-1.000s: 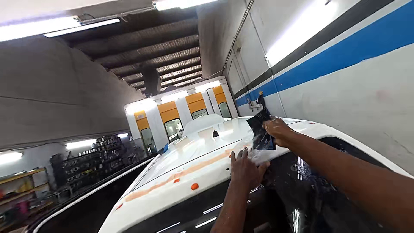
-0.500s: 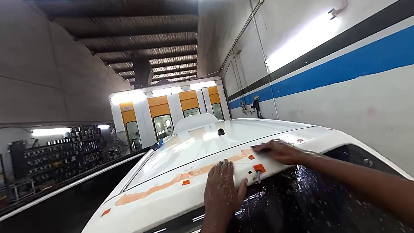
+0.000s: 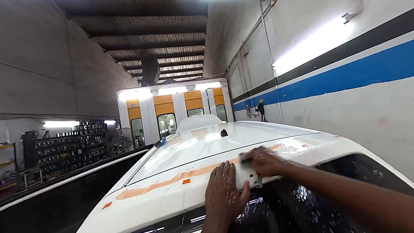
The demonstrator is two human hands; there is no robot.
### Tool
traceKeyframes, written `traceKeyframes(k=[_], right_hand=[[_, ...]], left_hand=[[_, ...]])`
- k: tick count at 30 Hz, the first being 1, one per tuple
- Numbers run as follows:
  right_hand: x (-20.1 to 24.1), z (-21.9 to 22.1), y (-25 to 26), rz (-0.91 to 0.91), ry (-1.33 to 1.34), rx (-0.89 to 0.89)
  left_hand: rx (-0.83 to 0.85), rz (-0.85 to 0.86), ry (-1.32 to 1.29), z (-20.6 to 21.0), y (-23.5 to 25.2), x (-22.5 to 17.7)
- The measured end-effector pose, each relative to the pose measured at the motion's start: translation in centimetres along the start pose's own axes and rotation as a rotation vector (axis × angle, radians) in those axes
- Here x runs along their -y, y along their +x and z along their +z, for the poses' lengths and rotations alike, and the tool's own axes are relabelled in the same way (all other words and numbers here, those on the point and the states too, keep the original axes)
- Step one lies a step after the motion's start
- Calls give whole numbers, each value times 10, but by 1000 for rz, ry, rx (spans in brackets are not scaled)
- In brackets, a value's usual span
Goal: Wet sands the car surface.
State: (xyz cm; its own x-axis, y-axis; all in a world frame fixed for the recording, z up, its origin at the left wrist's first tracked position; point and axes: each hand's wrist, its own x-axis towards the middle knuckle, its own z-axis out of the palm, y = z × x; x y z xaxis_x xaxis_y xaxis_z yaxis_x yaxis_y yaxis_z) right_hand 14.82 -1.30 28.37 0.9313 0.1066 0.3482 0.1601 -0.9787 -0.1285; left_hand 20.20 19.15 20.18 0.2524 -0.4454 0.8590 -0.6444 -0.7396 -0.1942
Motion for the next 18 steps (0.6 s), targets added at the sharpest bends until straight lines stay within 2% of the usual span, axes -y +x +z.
traceKeyframes(k=[1,3,5,6,8,10,11,13,15,16,18], right_hand=[[15,-5,4,-65,24,35],[-7,-9,-5,-133,30,6],[-54,-12,-26,-40,-26,-89],[-61,-15,-31,55,-58,-105],[-34,-13,-22,112,-96,-48],[9,-5,-4,10,-45,21],[16,-7,2,-50,-3,39],[-21,-6,-4,-120,38,-27],[-80,-12,-25,16,-40,-140],[-93,-16,-30,122,-83,-160],[-74,-14,-17,207,-152,-83]], left_hand=[[-20,2,-1,2,1,1],[-20,2,-11,1,-1,2],[-13,-10,-13,-1,-2,2],[-3,-21,-11,-2,-2,1],[-2,-30,1,-2,-1,1],[-11,-16,2,0,-1,0],[-17,-15,2,1,0,1],[-12,-11,4,-1,0,1],[20,-14,7,-4,0,0],[23,-21,9,-5,1,0],[14,-32,18,-4,1,-1]])
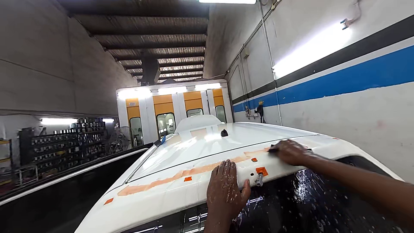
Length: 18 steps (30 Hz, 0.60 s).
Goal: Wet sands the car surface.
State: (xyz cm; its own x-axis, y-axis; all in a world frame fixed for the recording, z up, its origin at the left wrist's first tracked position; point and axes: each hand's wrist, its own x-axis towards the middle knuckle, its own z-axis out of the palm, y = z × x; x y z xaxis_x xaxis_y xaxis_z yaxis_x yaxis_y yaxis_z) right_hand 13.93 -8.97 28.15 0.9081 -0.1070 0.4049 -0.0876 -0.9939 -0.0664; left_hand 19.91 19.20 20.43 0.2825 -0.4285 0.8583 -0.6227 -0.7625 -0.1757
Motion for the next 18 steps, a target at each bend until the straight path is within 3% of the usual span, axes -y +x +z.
traceKeyframes(k=[3,5,8,10,14,16,18], right_hand=[[72,0,12,-193,105,97],[48,-5,10,-261,171,70],[-27,-8,-3,23,85,0],[-10,-6,7,76,-19,54],[86,-6,23,-227,86,142],[64,-10,27,-196,81,145],[28,-6,26,5,-41,115]], left_hand=[[-73,21,1,7,0,1],[-93,30,-8,9,-1,0],[-59,23,-7,6,-2,-1],[-47,4,-2,5,0,-1],[-121,26,-20,12,-1,1],[-103,27,-19,10,-2,0],[-86,22,-14,8,-2,-1]])
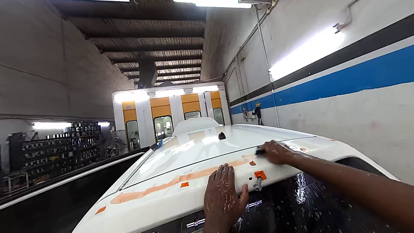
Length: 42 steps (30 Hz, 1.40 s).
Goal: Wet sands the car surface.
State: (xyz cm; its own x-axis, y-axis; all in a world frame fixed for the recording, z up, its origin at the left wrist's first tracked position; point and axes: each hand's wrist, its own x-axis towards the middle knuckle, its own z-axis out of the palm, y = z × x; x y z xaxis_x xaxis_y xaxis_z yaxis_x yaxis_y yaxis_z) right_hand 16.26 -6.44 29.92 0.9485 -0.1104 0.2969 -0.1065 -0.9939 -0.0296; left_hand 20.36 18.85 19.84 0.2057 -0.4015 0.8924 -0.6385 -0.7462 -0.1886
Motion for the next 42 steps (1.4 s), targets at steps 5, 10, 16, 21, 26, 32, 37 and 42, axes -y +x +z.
traceKeyframes(k=[5,10,16,21,26,32,37,42], right_hand=[[56,-1,2,-127,69,39],[21,-1,9,-12,46,3],[31,-9,-2,-121,118,35],[78,-6,-6,-248,85,46],[3,-3,5,-22,77,-20],[91,-1,3,-315,158,4],[-20,0,-4,57,116,-81],[81,5,-13,-58,111,-3]], left_hand=[[-41,3,-20,4,1,3],[-27,-5,-13,2,-1,1],[-4,1,-25,2,-2,1],[-40,-8,-33,2,1,4],[-1,-6,-16,-1,-3,4],[-80,-10,-31,3,-1,5],[25,-21,-15,-3,-2,2],[-46,-28,-15,3,-4,6]])
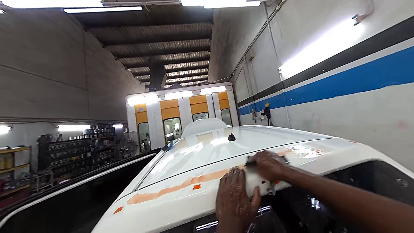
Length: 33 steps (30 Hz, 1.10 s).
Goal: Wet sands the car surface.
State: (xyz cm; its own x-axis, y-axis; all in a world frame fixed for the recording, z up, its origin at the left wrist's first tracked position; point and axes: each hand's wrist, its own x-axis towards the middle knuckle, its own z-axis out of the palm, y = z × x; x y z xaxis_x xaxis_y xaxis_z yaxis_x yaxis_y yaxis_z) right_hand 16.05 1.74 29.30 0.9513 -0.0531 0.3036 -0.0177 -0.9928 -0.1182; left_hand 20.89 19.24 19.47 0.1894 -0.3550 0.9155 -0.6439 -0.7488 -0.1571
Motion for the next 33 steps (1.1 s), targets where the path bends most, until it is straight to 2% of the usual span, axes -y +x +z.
traceKeyframes(k=[1,3,5,6,7,8,10,11,13,15,16,17,18,20,22,23,25,27,29,30,31,33], right_hand=[[0,-4,-2,-43,44,-4],[-55,-2,-7,-41,117,-58],[-128,-8,-9,113,34,-140],[-150,-11,-8,221,-6,-154],[-153,-13,-9,296,-44,-138],[-135,-13,-16,326,-71,-101],[-89,-13,-33,218,-54,-51],[-86,-15,-34,130,-23,-53],[-129,-12,-29,52,96,-108],[-169,-19,-20,226,17,-117],[-167,-17,-17,306,-41,-93],[-148,-14,-17,321,-59,-69],[-123,-10,-16,258,-48,-60],[-83,-7,-21,25,-19,-50],[-102,-14,-21,-137,10,-55],[-125,-16,-22,-102,-33,-54],[-161,-17,-14,79,-123,-53],[-147,-11,-14,91,-118,-53],[-110,-11,-24,-70,-30,-22],[-106,-16,-28,-148,23,-9],[-118,-18,-30,-192,83,-27],[-156,-24,-28,-43,32,-55]], left_hand=[[-19,7,-6,2,1,0],[-14,29,4,3,-3,-3],[-17,32,29,2,-1,-2],[-30,29,35,3,1,-2],[-37,24,35,3,2,-3],[-39,25,33,3,0,-5],[-48,37,32,3,0,-4],[-52,39,33,3,2,-3],[-50,41,30,4,1,-3],[-59,40,39,4,4,-4],[-55,36,45,4,4,-5],[-49,34,44,3,4,-4],[-50,33,42,3,5,-3],[-55,34,35,4,4,-3],[-52,38,23,4,4,-4],[-49,43,20,3,2,-4],[-50,27,33,4,3,-3],[-59,19,43,5,3,-2],[-55,25,32,6,4,-2],[-56,25,23,7,4,-2],[-50,31,21,6,2,-3],[-39,39,26,3,1,-1]])
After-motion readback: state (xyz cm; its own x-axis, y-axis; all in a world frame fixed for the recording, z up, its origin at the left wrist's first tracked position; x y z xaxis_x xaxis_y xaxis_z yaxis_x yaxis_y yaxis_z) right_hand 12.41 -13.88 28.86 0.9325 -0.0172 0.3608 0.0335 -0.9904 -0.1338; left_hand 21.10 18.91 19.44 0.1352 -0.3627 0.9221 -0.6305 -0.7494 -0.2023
